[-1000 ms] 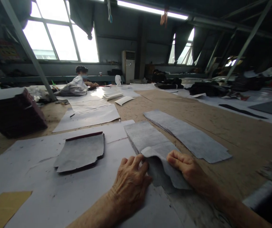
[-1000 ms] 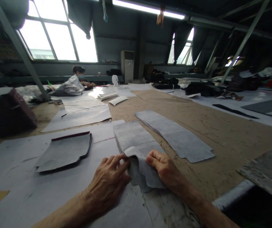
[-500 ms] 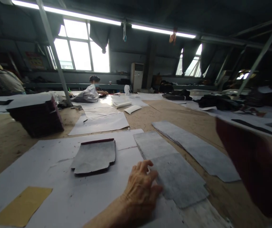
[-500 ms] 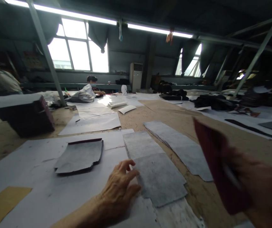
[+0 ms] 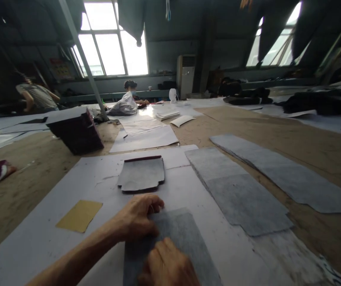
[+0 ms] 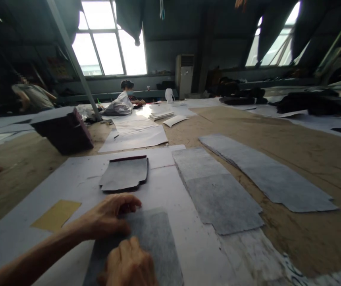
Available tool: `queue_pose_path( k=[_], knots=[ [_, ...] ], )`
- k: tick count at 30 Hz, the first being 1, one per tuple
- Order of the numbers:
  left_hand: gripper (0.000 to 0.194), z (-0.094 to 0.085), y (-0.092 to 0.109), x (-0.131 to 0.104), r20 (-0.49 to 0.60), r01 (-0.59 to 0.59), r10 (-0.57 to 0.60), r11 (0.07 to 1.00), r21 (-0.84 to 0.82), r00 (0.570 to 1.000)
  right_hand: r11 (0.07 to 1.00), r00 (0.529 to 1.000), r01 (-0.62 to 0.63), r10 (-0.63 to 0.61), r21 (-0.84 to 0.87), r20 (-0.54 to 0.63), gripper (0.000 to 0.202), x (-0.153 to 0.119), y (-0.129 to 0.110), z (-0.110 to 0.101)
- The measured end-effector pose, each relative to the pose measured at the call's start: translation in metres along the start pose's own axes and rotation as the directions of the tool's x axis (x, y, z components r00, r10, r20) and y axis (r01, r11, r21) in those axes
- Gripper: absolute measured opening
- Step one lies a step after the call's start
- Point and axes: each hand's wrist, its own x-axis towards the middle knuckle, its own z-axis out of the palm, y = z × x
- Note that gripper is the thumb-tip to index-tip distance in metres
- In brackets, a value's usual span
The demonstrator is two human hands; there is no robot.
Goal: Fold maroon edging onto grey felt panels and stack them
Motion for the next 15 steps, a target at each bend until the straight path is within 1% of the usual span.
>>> queue_pose_path(
  k=[1,2,3,4,5,6,8,10,12,13,15],
  knots=[
    [0.048,0.001,-0.001,-0.004,-0.027,-0.018,0.019,0.999,0.037,0.999,0.993,0.999,0.036,-0.038,0.111,0.010,0.022,0.004,0.000,-0.002],
    [0.046,0.002,-0.003,-0.007,-0.045,-0.032,0.035,0.997,0.066,0.998,0.973,0.997,0.059,-0.070,0.224,0.044,0.021,0.008,0.003,-0.008],
    [0.045,0.003,-0.004,-0.008,-0.058,-0.041,0.046,0.996,0.084,0.997,0.946,0.992,0.060,-0.091,0.318,0.086,0.021,0.014,0.008,-0.017],
    [0.042,0.004,-0.005,-0.010,-0.063,-0.048,0.054,0.994,0.097,0.997,0.921,0.981,0.016,-0.090,0.390,0.172,0.018,0.020,0.016,-0.027],
    [0.039,0.004,-0.006,-0.010,-0.068,-0.051,0.059,0.992,0.112,0.996,0.922,0.969,-0.082,-0.016,0.379,0.247,0.015,0.027,0.026,-0.037],
    [0.036,0.005,-0.006,-0.011,-0.074,-0.057,0.066,0.990,0.129,0.995,0.936,0.961,-0.144,0.055,0.322,0.272,0.015,0.033,0.037,-0.046],
    [0.033,0.005,-0.007,-0.013,-0.093,-0.079,0.094,0.984,0.157,0.991,0.971,0.952,-0.171,0.119,0.167,0.282,0.018,0.042,0.061,-0.056],
    [0.030,0.007,-0.008,-0.015,-0.120,-0.118,0.142,0.976,0.185,0.983,0.991,0.941,-0.109,0.078,0.077,0.328,0.024,0.046,0.080,-0.057],
    [0.026,0.010,-0.009,-0.017,-0.131,-0.156,0.189,0.962,0.226,0.973,0.996,0.916,-0.035,0.001,0.078,0.401,0.026,0.045,0.093,-0.051],
    [0.023,0.011,-0.010,-0.018,-0.138,-0.178,0.219,0.949,0.259,0.966,0.996,0.909,-0.001,-0.036,0.089,0.416,0.023,0.044,0.096,-0.048],
    [0.023,0.015,-0.013,-0.020,-0.154,-0.245,0.311,0.908,0.339,0.938,0.994,0.913,0.066,-0.096,0.090,0.396,0.017,0.040,0.099,-0.044]
  ],
)
